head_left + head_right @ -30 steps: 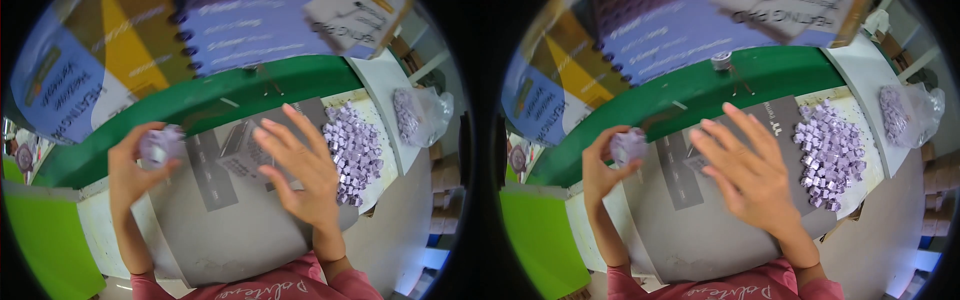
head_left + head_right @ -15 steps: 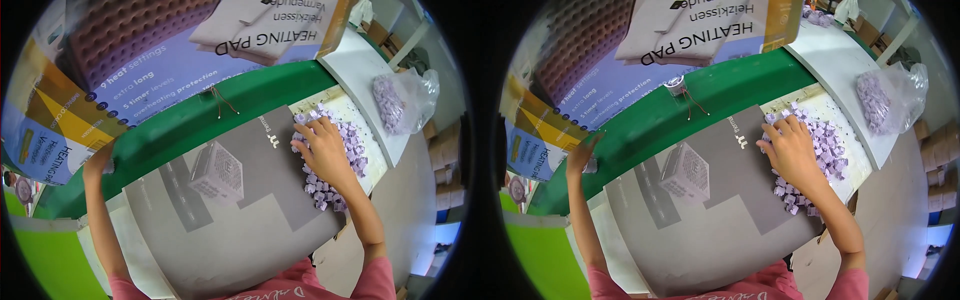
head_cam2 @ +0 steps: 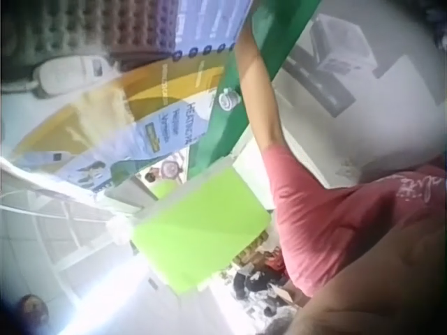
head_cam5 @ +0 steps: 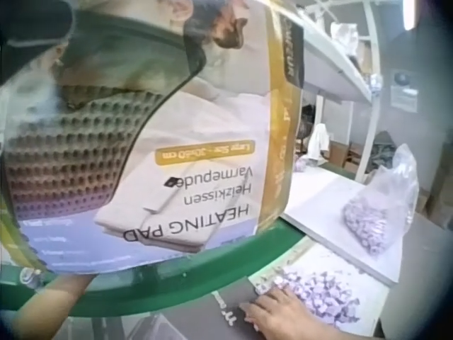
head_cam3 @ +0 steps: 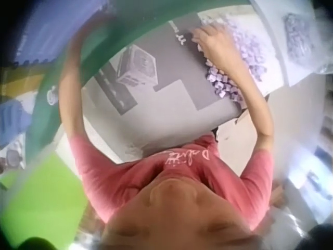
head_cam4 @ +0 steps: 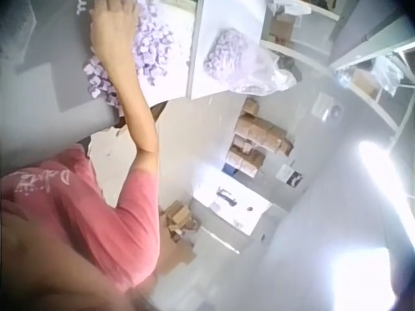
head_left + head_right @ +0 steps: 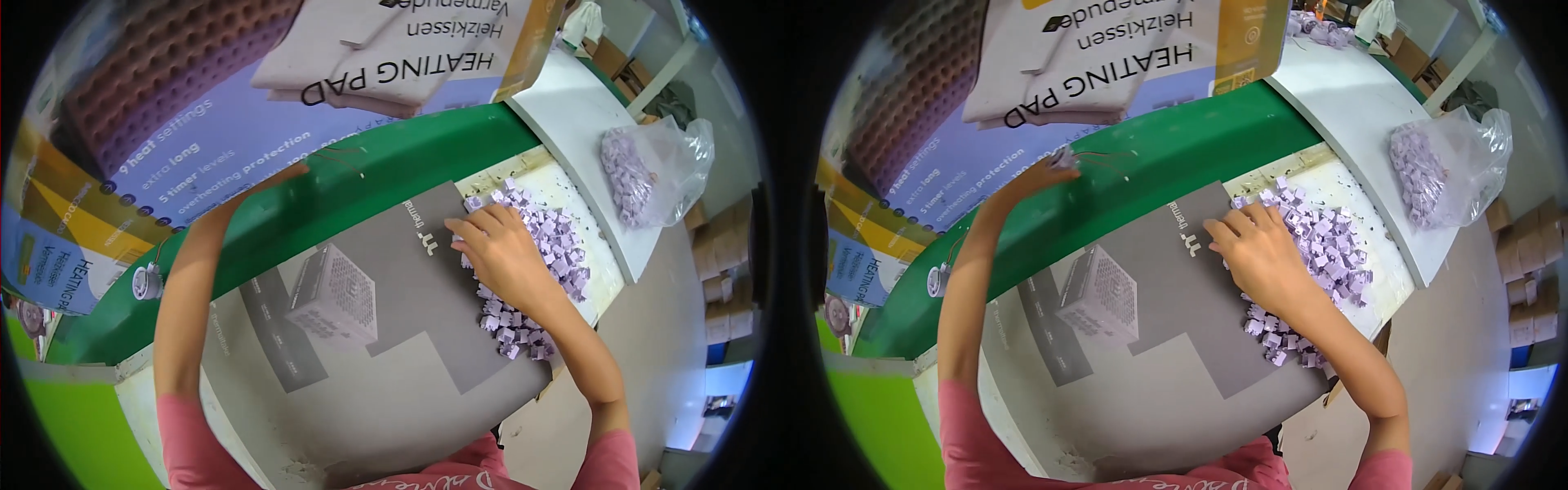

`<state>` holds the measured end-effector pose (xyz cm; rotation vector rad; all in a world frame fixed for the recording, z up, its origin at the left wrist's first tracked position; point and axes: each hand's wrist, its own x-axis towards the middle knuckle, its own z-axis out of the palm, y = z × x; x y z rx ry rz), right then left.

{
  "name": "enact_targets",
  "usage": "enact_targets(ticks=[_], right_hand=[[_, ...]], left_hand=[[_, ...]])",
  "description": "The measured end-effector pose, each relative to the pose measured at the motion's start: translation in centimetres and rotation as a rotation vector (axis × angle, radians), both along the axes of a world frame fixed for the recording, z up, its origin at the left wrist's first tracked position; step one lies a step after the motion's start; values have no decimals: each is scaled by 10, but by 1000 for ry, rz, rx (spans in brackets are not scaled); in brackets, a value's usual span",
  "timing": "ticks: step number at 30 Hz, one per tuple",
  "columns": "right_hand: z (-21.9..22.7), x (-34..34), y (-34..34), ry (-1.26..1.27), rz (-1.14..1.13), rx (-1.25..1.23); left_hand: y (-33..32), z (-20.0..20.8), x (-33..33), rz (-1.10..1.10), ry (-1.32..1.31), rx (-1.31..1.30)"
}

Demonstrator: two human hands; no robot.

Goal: The person assembles small purple plastic electronic components by hand, connecting plastic housings, wires, and small motors.

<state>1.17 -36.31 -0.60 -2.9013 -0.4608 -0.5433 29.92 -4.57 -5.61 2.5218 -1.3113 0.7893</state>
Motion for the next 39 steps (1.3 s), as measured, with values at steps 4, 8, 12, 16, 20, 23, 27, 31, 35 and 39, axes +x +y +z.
enact_targets(ticks=[4,8,12,16,20,23,27,31,35,39], right_hand=[[42,-20,13,117,104,587],[56,-30,39,487,416,1431],[53,-37,60,528,607,1627],[52,-33,88,522,658,1555],[48,-26,120,575,745,1543],[44,-24,136,675,632,1614],[8,-5,130,553,666,1472],[-16,5,126,520,540,1692],[-28,9,119,507,480,1704],[-19,6,130,585,363,1616]], left_hand=[[10,93,-145,207,222,110],[42,91,-259,463,390,208],[51,63,-317,543,473,311],[47,47,-321,347,381,227],[36,56,-304,140,614,198],[35,72,-277,0,1049,70],[42,53,-262,-286,1564,-433],[39,47,-258,-290,1562,-598],[39,46,-257,-279,1484,-650],[41,50,-255,-236,1388,-798]])
